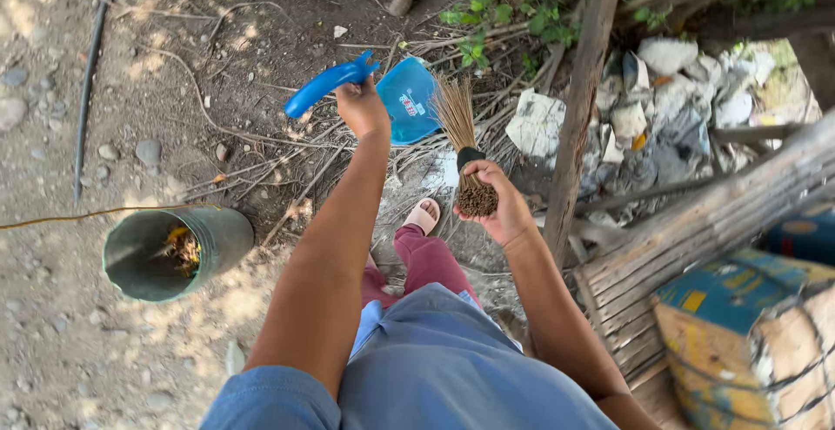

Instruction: The person repairs a handheld broom by gathering midrib sticks into a dustpan, bundling them together, and stripping debris from individual sticks by hand.

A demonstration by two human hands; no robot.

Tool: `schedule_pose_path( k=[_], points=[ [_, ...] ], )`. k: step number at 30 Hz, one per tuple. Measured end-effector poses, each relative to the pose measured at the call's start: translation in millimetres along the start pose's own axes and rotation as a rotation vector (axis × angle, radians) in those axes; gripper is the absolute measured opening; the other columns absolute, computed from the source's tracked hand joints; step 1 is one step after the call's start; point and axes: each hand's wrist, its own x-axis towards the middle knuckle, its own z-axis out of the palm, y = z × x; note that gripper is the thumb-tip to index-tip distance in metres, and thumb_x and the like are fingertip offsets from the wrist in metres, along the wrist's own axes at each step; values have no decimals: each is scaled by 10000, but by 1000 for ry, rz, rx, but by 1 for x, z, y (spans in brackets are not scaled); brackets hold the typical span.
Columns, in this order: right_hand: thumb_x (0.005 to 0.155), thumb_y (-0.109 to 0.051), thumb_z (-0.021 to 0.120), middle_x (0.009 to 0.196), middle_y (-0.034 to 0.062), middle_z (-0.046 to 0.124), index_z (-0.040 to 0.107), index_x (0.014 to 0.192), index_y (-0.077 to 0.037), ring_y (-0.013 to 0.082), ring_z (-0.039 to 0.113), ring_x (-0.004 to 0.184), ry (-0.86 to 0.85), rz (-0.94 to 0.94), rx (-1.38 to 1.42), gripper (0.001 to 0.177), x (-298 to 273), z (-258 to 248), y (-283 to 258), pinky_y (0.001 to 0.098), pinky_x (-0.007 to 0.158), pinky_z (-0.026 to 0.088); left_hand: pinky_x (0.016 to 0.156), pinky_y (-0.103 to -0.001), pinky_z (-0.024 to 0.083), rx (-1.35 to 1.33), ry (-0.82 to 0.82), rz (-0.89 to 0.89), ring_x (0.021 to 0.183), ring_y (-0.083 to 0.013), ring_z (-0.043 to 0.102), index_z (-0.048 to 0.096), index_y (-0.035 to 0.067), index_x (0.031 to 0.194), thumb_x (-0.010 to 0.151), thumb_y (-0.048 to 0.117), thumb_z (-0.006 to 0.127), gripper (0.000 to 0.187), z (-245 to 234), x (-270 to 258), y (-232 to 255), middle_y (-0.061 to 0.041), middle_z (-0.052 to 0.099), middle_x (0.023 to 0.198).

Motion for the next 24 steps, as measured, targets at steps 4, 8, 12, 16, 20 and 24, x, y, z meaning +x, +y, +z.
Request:
schedule_pose_path(
  k=[4,8,12,16,20,24],
  points=[
    [957,-275,498,964,102,637,597,1125,-127,294,670,774,-79,69,-42,245,23,-13,-19,476,667,574,800,-367,513,289,-44,-154,802,-201,651,718,53,993,992,237,792,198,13,1,-20,-91,750,932],
    [966,-267,485,897,94,646,591,1124,-121,274,673,754,-109,114,-116,240,42,-22,-41,460,666,598,902,-347,532,90,4,73,971,-193,666,644,63,1150,916,116,732,255,26,-32,-85,-83,705,1076],
    [957,-269,474,872,96,651,587,1128,-130,290,685,707,-117,154,-187,247,54,-30,-55,422,594,560,871,-382,508,221,102,135,978,-255,630,633,48,1200,815,164,817,442,37,-30,-129,-121,664,1088],
    [975,-251,481,910,91,645,587,1126,-109,267,700,720,-157,149,-193,234,62,-41,-53,409,598,565,817,-378,524,92,74,-110,898,-236,642,701,81,1064,985,197,738,144,46,10,-142,-110,680,986],
    [981,-264,484,923,89,637,578,1133,-125,275,694,698,-175,186,-236,226,70,-44,-42,409,583,555,839,-356,518,-256,31,-74,923,-193,643,653,79,1106,940,188,733,214,40,37,-147,-87,698,1016],
    [1003,-262,487,950,76,633,583,1159,-108,229,676,752,-122,221,-198,239,75,-38,-36,430,630,589,846,-382,523,64,-157,-73,907,-229,651,677,65,1141,921,180,738,256,34,45,-147,-113,710,996]
  ],
)
